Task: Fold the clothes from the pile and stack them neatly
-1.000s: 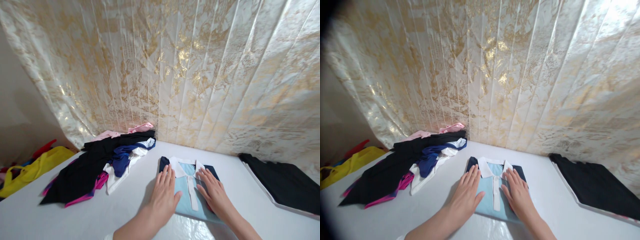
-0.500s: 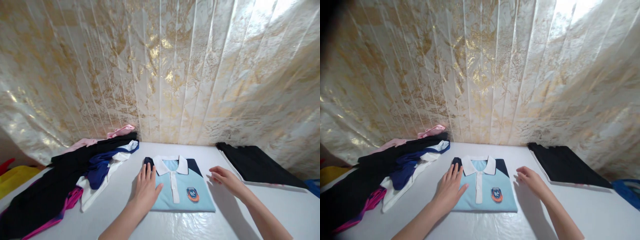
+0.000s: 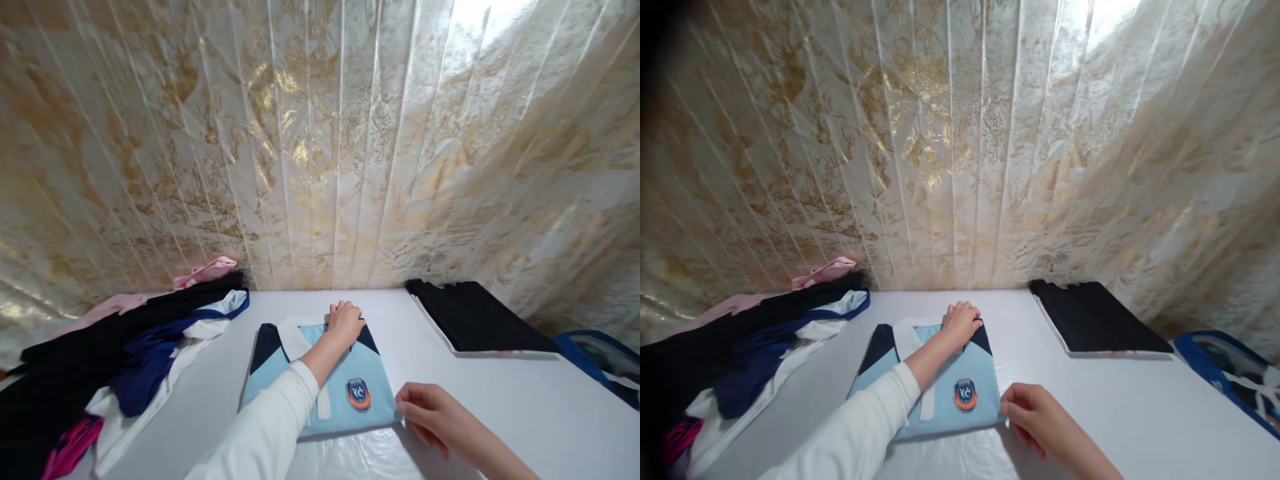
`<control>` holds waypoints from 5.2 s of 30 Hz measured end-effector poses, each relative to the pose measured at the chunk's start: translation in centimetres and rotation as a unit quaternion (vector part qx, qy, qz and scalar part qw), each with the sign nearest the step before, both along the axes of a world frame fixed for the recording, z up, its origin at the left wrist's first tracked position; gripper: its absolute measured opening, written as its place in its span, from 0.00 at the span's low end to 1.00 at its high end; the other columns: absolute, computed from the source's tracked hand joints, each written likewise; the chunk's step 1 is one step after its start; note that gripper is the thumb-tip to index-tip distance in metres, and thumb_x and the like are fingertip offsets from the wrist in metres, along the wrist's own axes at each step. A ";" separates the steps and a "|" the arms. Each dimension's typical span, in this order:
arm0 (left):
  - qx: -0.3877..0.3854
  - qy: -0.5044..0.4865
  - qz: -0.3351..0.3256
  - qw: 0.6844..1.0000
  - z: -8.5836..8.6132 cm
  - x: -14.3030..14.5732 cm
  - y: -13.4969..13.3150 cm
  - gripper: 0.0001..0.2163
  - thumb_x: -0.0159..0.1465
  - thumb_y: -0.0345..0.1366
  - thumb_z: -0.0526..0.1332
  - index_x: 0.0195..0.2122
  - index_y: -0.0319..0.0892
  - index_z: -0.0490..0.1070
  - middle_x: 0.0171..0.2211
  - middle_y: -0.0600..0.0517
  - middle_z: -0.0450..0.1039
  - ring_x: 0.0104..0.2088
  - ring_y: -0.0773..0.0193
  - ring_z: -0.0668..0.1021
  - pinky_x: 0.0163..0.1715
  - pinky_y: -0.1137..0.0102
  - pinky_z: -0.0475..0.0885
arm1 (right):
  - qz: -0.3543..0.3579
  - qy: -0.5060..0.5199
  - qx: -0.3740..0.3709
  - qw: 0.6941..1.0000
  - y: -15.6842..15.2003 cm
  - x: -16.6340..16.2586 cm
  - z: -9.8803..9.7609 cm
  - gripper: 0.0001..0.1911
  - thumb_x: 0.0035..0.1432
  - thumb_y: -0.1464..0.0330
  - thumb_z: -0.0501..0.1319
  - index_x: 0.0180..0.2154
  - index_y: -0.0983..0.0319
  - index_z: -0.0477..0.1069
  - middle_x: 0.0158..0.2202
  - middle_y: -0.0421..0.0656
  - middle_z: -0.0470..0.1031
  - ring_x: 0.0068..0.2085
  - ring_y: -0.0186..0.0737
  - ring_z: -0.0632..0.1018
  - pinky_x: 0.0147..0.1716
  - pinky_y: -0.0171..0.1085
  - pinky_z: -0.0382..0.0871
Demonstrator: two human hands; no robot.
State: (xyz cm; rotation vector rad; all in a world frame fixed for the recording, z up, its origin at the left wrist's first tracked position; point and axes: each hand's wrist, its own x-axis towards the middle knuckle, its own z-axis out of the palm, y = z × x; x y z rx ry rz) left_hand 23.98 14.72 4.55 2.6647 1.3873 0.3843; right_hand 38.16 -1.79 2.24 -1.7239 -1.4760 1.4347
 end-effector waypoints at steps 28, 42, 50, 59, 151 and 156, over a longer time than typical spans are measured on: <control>0.014 -0.055 -0.004 0.998 -0.8 -1.2 -0.6 0.07 0.69 0.32 0.55 0.46 0.43 0.69 0.47 0.50 0.74 0.49 0.61 0.73 0.53 0.63 0.61 | -0.018 0.009 -0.061 0.998 -1.1 0.1 -0.2 0.12 0.51 0.59 0.56 0.25 0.59 0.61 0.13 0.34 0.69 0.10 0.25 0.61 0.10 0.26 0.52; 0.049 0.021 0.022 0.998 -2.8 -18.3 -10.0 0.22 0.71 0.40 0.46 0.65 0.38 0.55 0.67 0.43 0.51 0.66 0.56 0.56 0.60 0.59 0.60 | -0.083 -0.009 0.102 0.991 0.7 0.1 0.1 0.25 0.50 0.50 0.57 0.44 0.60 0.62 0.28 0.39 0.72 0.22 0.36 0.73 0.17 0.34 0.66; 0.002 0.021 0.046 0.999 -2.7 -14.5 -11.4 0.29 0.68 0.48 0.53 0.66 0.36 0.53 0.68 0.39 0.42 0.67 0.47 0.49 0.62 0.51 0.53 | -0.003 -0.330 0.408 0.851 3.8 -5.9 -1.0 0.24 0.62 0.59 0.50 0.56 0.62 0.65 0.62 0.52 0.64 0.63 0.52 0.62 0.59 0.53 0.59; -0.054 0.006 0.043 0.998 -2.9 -14.4 -11.8 0.31 0.67 0.51 0.53 0.67 0.43 0.52 0.69 0.41 0.41 0.68 0.45 0.45 0.63 0.48 0.48 | 0.055 -0.478 0.331 0.811 4.9 -9.7 -3.9 0.33 0.63 0.52 0.50 0.64 0.61 0.58 0.67 0.45 0.52 0.67 0.57 0.54 0.61 0.57 0.52; -0.229 -0.049 0.220 0.947 1.1 -22.7 -11.2 0.21 0.62 0.49 0.54 0.16 0.43 0.63 0.16 0.54 0.64 0.24 0.60 0.73 0.25 0.71 0.58 | 0.184 -0.322 0.364 0.854 6.6 -17.5 -1.5 0.29 0.65 0.55 0.52 0.64 0.56 0.58 0.68 0.43 0.49 0.68 0.48 0.51 0.63 0.51 0.47; -0.283 -0.073 0.196 0.936 -0.1 -23.7 -11.6 0.17 0.61 0.46 0.54 0.20 0.42 0.65 0.17 0.56 0.64 0.22 0.65 0.69 0.22 0.73 0.58 | 0.187 -0.317 0.356 0.859 6.6 -17.5 -1.4 0.29 0.64 0.55 0.52 0.64 0.57 0.57 0.69 0.43 0.48 0.68 0.48 0.50 0.64 0.51 0.46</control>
